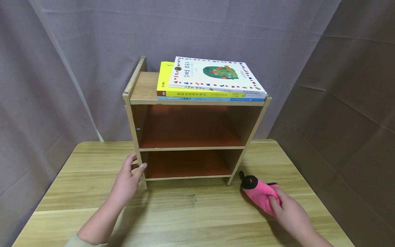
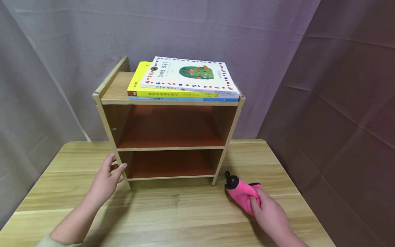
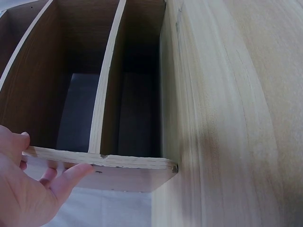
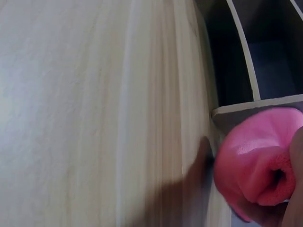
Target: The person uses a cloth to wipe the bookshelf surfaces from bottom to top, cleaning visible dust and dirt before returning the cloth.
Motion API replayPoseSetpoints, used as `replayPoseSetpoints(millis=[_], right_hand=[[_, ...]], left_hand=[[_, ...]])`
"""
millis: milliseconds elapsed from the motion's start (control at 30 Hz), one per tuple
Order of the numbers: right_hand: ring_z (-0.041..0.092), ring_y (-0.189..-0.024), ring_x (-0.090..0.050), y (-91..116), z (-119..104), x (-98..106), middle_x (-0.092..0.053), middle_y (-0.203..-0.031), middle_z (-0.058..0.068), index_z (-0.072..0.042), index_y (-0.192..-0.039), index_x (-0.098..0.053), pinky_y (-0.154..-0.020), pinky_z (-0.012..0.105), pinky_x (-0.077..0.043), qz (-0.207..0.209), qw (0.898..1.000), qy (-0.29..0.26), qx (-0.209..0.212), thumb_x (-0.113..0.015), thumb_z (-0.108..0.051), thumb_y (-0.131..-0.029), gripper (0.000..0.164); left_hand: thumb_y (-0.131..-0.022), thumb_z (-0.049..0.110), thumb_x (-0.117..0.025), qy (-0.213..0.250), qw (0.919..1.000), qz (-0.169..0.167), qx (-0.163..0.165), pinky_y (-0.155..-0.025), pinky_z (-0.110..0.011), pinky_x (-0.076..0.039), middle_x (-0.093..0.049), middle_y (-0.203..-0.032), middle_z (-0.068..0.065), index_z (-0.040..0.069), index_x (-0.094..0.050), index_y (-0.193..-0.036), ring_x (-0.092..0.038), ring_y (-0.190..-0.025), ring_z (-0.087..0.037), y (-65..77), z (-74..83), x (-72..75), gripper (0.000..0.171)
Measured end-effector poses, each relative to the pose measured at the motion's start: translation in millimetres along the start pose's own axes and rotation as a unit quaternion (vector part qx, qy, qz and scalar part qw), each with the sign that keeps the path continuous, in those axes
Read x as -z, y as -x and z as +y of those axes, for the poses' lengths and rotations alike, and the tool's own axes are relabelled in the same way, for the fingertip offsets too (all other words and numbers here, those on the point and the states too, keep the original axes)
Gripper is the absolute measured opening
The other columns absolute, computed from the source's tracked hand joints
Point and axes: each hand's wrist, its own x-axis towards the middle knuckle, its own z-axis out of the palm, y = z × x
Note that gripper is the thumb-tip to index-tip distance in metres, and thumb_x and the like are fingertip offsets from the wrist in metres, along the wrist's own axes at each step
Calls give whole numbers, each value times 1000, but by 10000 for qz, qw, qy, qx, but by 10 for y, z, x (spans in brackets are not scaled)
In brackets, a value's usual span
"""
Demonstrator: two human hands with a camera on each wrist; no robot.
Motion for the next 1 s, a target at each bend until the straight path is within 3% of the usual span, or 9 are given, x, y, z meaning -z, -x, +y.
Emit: replayPoseSetpoints(millis=[133,267,400,667,733,833,1000], right_hand=[[24,-77,-58,-71,-51,1,-64,-86,9,-9,-119,-58,-67,46,-47,-196,9988,-222,-402,-42,-35,-106,33],[30,-90,-62,-197,-122,-34,-65,-96,16,-2,-120,-57,-76,49,-49,-413,9958,-581,-579,-38,-37,-107,42],[38,-104,-60,-307,-208,-111,-63,-113,23,3,-126,-54,-85,56,-47,-558,9927,-849,-652,-37,-36,-107,47],[50,-121,-51,-418,-438,-267,-55,-132,32,7,-140,-46,-96,62,-41,-901,9935,-553,-419,-38,-40,-107,58],[49,-117,-55,-423,-482,-294,-59,-126,30,5,-137,-49,-93,62,-44,-923,9942,-454,-300,-42,-39,-106,54],[40,-99,-65,-430,-529,-321,-68,-105,21,-1,-126,-58,-81,57,-49,-960,9947,-297,-218,-47,-39,-104,45],[21,-76,-60,-449,-558,-357,-64,-81,4,-13,-104,-64,-63,44,-47,-902,9956,-109,-222,-55,-43,-100,32]], left_hand=[[-104,28,-53,38,10000,-18,-50,-92,-48,-52,-31,-155,-12,17,-33,-150,-44,-131,-34,-7,11,1,52],[-104,26,-53,80,10000,-2,-51,-92,-48,-52,-32,-154,-12,16,-33,-149,-44,-131,-34,-9,19,5,51],[-104,26,-54,27,10000,9,-35,-91,-46,-52,-32,-154,-12,16,-33,-149,-44,-131,-35,-8,9,7,51],[-104,28,-54,31,10000,-3,-35,-91,-47,-52,-31,-155,-12,18,-33,-150,-43,-132,-34,-8,7,5,52],[-104,28,-54,76,10000,-12,-47,-92,-47,-52,-31,-155,-12,18,-33,-149,-43,-132,-34,-10,6,5,51],[-104,27,-54,76,10000,-8,-55,-91,-47,-52,-31,-155,-11,18,-34,-149,-44,-132,-34,-11,-4,7,51],[-104,26,-54,24,10000,17,-47,-90,-46,-53,-32,-154,-11,18,-34,-149,-45,-130,-34,-23,-28,0,51]])
